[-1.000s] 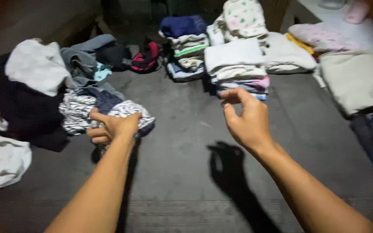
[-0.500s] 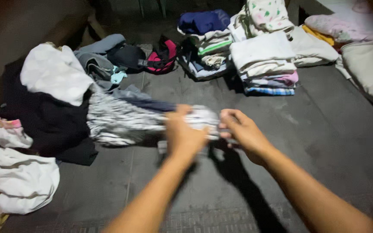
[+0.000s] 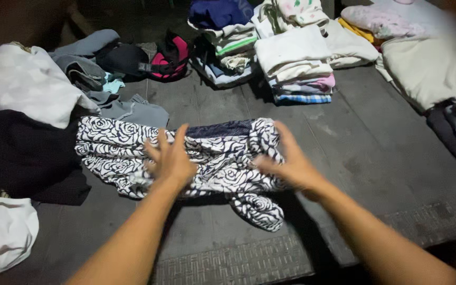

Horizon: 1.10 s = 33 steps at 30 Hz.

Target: The person folds multiple garments one by one on a dark table. They handle a blue shirt, a white shirt, a green shirt, a patterned cloth, and a gray garment, smoothing and folding each into a neat stack. The folded items are placed in a growing pile on the table.

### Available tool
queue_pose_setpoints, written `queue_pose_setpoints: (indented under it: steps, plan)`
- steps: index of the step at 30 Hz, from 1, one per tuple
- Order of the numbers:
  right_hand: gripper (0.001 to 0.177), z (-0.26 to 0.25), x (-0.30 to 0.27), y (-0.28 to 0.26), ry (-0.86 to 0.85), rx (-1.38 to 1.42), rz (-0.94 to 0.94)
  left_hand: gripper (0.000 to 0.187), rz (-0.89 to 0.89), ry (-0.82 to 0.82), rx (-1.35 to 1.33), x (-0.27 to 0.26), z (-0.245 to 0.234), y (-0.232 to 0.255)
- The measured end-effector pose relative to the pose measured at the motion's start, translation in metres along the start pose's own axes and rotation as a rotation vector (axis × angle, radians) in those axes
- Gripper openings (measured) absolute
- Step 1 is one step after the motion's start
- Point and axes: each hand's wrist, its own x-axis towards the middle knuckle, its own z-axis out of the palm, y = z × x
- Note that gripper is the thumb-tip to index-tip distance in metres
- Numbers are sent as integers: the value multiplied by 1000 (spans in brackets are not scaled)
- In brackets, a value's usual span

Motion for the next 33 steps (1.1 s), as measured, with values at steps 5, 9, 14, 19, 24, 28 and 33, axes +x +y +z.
queue_pose_setpoints:
  steps: [5,9,14,19,24,28,33]
  plan:
    - [111,24,16,8,84,-239,52,59,-146,-166,238,3,5,-19]
    - [62,-10,46,22,72,249,423,61,-153,5,35,-7,25,-37]
    - [29,-97,57,57,340,676,771,92,-110,117,27,-52,58,-24]
    - [34,-189,45,90,381,898,499,97,272,-53,97,-91,81,31]
    - [37,-267,14,88,516,662,573,125,560,-539,85,-124,100,95]
    - [41,-271,-2,57,541,454,621,107,773,-238,35,-129,112,117]
    - [47,-286,8,13,524,-9,561,92,1151,-195,-117,-132,139,135]
